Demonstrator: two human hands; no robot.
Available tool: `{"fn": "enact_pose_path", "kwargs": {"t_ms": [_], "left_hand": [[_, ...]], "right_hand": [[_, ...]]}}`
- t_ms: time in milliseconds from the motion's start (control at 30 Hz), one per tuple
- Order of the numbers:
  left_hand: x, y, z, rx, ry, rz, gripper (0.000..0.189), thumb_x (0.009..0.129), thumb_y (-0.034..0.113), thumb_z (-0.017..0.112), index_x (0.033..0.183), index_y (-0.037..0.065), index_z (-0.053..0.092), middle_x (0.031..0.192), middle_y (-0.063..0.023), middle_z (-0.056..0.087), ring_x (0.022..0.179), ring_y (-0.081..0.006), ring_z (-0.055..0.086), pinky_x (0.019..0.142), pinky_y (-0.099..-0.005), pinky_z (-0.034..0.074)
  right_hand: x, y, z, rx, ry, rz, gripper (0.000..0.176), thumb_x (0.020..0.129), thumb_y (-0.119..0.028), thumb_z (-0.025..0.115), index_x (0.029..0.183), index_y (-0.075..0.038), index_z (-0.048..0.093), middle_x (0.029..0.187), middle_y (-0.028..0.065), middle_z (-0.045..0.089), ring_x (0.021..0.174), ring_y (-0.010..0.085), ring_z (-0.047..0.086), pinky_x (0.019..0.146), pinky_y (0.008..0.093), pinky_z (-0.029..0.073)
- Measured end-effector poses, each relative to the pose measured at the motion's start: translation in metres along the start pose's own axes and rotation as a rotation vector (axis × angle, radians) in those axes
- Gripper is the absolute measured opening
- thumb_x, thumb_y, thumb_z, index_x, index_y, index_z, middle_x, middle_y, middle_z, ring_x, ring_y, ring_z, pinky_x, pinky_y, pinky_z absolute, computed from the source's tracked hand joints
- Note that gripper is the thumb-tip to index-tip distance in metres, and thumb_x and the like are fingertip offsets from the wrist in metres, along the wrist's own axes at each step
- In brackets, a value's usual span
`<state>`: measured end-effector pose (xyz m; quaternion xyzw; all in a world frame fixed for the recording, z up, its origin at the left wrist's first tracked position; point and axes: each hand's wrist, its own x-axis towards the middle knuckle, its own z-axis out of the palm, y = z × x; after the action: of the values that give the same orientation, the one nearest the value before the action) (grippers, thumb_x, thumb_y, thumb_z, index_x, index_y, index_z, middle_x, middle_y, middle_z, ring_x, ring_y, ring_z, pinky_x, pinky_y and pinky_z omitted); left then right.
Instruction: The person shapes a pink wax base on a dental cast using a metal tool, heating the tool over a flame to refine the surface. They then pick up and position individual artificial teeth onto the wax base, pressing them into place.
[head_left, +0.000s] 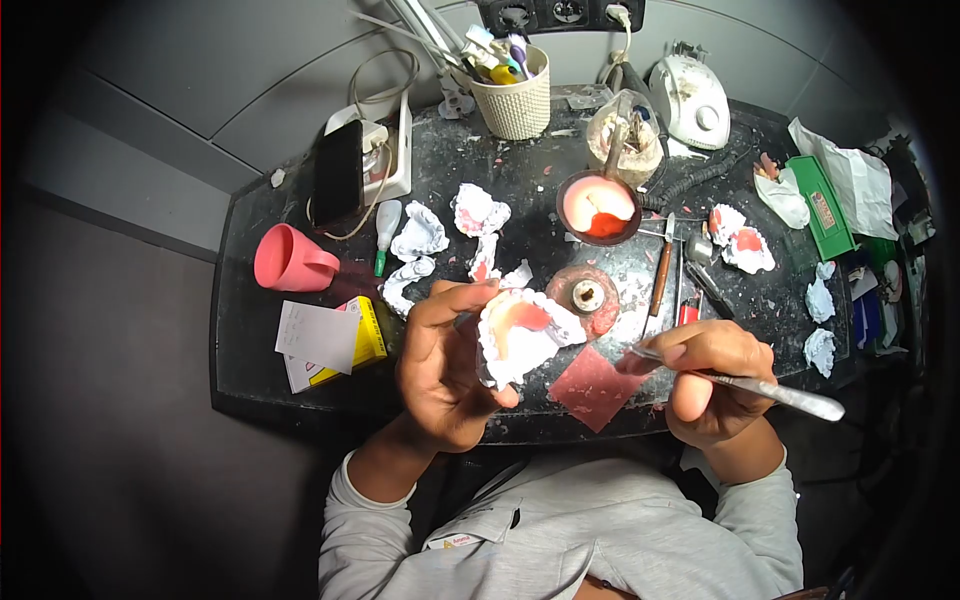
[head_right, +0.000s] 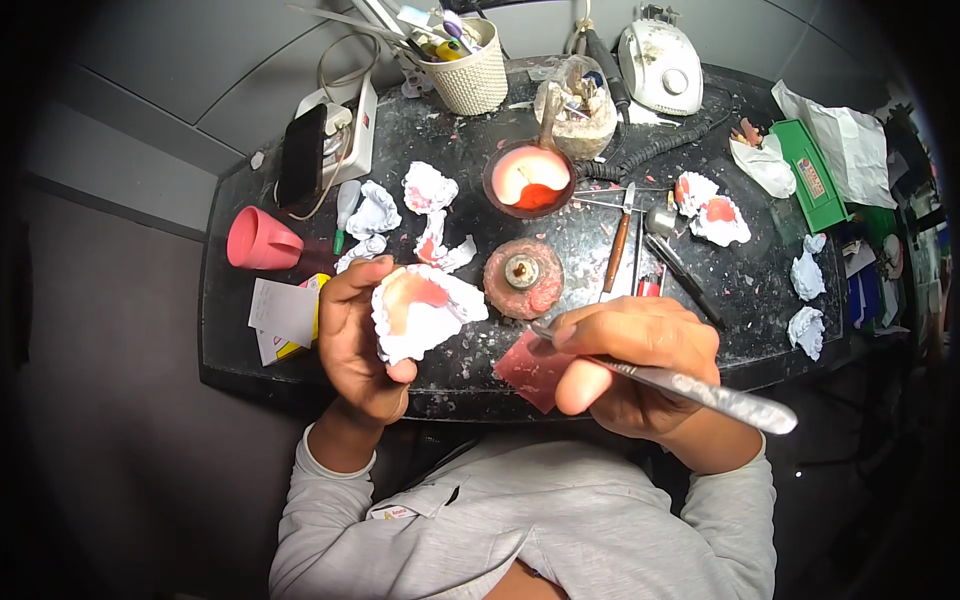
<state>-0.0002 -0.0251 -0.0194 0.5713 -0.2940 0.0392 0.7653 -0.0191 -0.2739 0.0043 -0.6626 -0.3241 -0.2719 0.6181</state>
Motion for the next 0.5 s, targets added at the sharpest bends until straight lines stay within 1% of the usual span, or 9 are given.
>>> {"fn": "enact_pose_path", "kwargs": {"t_ms": [33,200,267,300,333,400,433,467,500], "left_hand": [[0.001,0.000,0.000,0.006,-0.005,0.010,0.080,0.088,0.023,0.083,0.143,-0.007,0.034,0.126,-0.0139,0.044,0.121,-0.0245,0.056,0.106,-0.0372,0.046],[0.000,-0.002,-0.004,0.064,-0.023,0.026,0.078,0.091,0.026,0.080,0.143,-0.008,0.034,0.128,-0.0151,0.047,0.122,-0.0250,0.057,0.106,-0.0387,0.047],[0.002,0.000,-0.003,-0.212,0.125,-0.158,0.068,0.100,0.030,0.069,0.145,-0.006,0.033,0.132,-0.0209,0.055,0.123,-0.0299,0.061,0.107,-0.0434,0.049],[0.009,0.007,-0.005,-0.333,0.076,-0.250,0.054,0.108,0.030,0.052,0.146,-0.003,0.033,0.133,-0.0298,0.059,0.117,-0.0363,0.067,0.100,-0.0446,0.057],[0.014,0.006,-0.009,-0.377,0.138,-0.332,0.051,0.111,0.031,0.044,0.151,0.001,0.031,0.136,-0.0437,0.051,0.097,-0.0406,0.074,0.080,-0.0411,0.066],[0.022,0.000,-0.018,-0.671,0.246,-0.419,0.045,0.112,0.021,0.040,0.152,0.001,0.033,0.140,-0.0473,0.044,0.100,-0.0402,0.073,0.075,-0.0338,0.067],[0.020,-0.007,-0.030,-0.855,0.168,-0.413,0.040,0.113,0.020,0.033,0.147,0.002,0.040,0.143,-0.0432,0.045,0.111,-0.0429,0.070,0.082,-0.0381,0.068],[0.020,-0.008,-0.033,-0.906,0.179,-0.424,0.039,0.113,0.018,0.031,0.146,0.002,0.045,0.146,-0.0429,0.043,0.110,-0.0417,0.070,0.081,-0.0377,0.068],[0.021,-0.009,-0.036,-0.912,0.167,-0.425,0.041,0.113,0.021,0.033,0.147,0.002,0.044,0.147,-0.0422,0.042,0.108,-0.0388,0.070,0.079,-0.0381,0.066]], "right_hand": [[-0.001,-0.002,-0.002,-0.009,-0.003,0.032,0.035,0.091,-0.025,0.081,0.092,0.006,0.065,0.078,0.0159,0.072,0.068,0.0271,0.075,0.063,0.0333,0.061],[0.001,-0.001,-0.002,0.036,-0.009,0.007,0.031,0.093,-0.021,0.078,0.096,0.007,0.064,0.079,0.0159,0.072,0.068,0.0266,0.075,0.063,0.0331,0.061],[-0.001,0.000,-0.001,0.035,-0.004,-0.014,0.030,0.094,-0.019,0.077,0.098,0.007,0.062,0.080,0.0160,0.072,0.068,0.0265,0.075,0.063,0.0332,0.061],[-0.004,0.001,-0.001,0.014,0.025,-0.020,0.029,0.095,-0.017,0.076,0.101,0.006,0.061,0.080,0.0160,0.072,0.069,0.0263,0.075,0.063,0.0334,0.061],[-0.007,0.002,-0.001,-0.005,0.054,-0.025,0.028,0.097,-0.016,0.074,0.103,0.006,0.059,0.081,0.0159,0.072,0.070,0.0262,0.075,0.064,0.0337,0.061],[-0.008,0.000,-0.004,-0.037,0.031,-0.020,0.027,0.097,-0.016,0.073,0.103,0.005,0.057,0.081,0.0154,0.071,0.070,0.0261,0.075,0.064,0.0339,0.062],[-0.007,-0.001,-0.004,-0.072,0.008,-0.012,0.027,0.097,-0.016,0.073,0.104,0.004,0.056,0.081,0.0149,0.071,0.071,0.0259,0.075,0.064,0.0341,0.062],[-0.007,-0.002,-0.001,-0.066,0.008,-0.016,0.027,0.097,-0.016,0.073,0.104,0.004,0.056,0.081,0.0149,0.071,0.071,0.0259,0.075,0.064,0.0341,0.062],[-0.005,-0.002,0.001,-0.053,0.020,-0.023,0.026,0.098,-0.016,0.072,0.104,0.004,0.056,0.081,0.0149,0.071,0.070,0.0261,0.075,0.064,0.0340,0.062]]}}
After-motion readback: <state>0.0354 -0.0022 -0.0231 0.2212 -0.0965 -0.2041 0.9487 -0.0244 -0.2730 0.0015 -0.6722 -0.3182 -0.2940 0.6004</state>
